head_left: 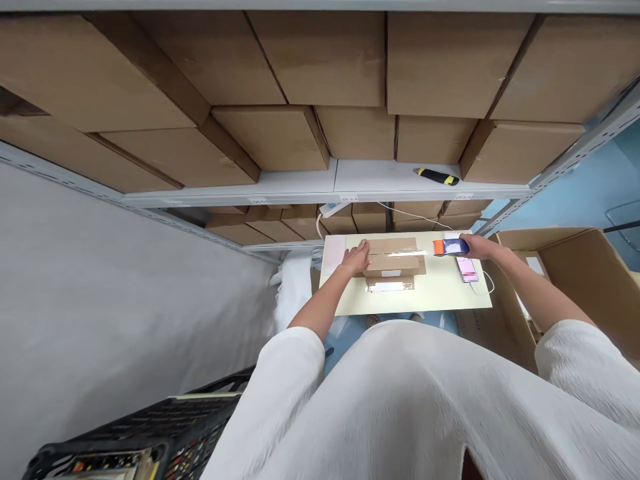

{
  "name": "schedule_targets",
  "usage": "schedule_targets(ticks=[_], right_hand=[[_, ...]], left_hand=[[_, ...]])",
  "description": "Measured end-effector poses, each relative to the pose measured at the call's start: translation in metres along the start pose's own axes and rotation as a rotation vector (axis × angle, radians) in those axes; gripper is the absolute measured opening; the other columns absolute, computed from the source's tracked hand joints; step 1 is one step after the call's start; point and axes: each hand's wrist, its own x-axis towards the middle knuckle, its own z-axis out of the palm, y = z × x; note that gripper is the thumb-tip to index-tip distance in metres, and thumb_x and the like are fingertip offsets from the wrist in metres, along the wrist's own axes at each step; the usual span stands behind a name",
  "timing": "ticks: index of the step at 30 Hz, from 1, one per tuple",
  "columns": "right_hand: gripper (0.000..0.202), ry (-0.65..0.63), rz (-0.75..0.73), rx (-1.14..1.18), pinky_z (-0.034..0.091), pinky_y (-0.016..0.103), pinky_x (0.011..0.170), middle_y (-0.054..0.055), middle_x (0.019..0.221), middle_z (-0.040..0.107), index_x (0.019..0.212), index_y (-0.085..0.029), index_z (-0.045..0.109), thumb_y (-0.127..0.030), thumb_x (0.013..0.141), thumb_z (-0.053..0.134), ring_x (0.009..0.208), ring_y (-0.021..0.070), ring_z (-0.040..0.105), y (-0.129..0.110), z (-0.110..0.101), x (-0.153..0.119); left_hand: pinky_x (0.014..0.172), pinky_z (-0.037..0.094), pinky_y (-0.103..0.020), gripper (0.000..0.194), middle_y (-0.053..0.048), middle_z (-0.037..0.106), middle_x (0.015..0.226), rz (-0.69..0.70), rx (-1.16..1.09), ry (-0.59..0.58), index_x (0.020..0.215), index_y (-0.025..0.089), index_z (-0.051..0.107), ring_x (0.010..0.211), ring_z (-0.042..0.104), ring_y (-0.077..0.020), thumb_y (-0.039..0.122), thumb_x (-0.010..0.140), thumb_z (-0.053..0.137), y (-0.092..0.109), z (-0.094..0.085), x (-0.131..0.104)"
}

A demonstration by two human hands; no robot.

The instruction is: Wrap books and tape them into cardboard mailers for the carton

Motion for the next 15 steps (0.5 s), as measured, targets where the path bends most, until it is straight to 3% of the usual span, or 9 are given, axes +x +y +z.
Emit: schedule_targets(ticks=[7, 15], right_hand=[[0.040, -0.012, -0.007, -0.042, 0.051, 0.033, 0.074, 0.013, 0.111, 0.078, 0.109, -0.024, 0.065, -0.033, 0.081, 0.091, 0.095, 0.0291, 0.073, 0.003, 0.024, 0.022], [0.050, -0.105, 0.055, -0.070, 0.057, 0.042, 0.084, 0.018, 0.117, 0.077, 0.116, -0.025, 0.069, -0.031, 0.075, 0.095, 0.105, 0.0366, 0.076, -0.027, 0.043, 0.055]], left_hand=[[0.129, 0.040, -0.048, 0.090, -0.012, 0.030, 0.187, -0.053, -0.041, 0.012, 0.163, 0.029, 0.052, 0.155, 0.055, -0.0433, 0.043, 0.081, 0.086, 0.002, 0.000, 0.002], [0.122, 0.047, -0.045, 0.087, -0.012, 0.038, 0.184, -0.093, -0.168, 0.049, 0.152, 0.030, 0.063, 0.150, 0.060, -0.0439, 0.024, 0.070, 0.092, 0.007, 0.000, 0.000]])
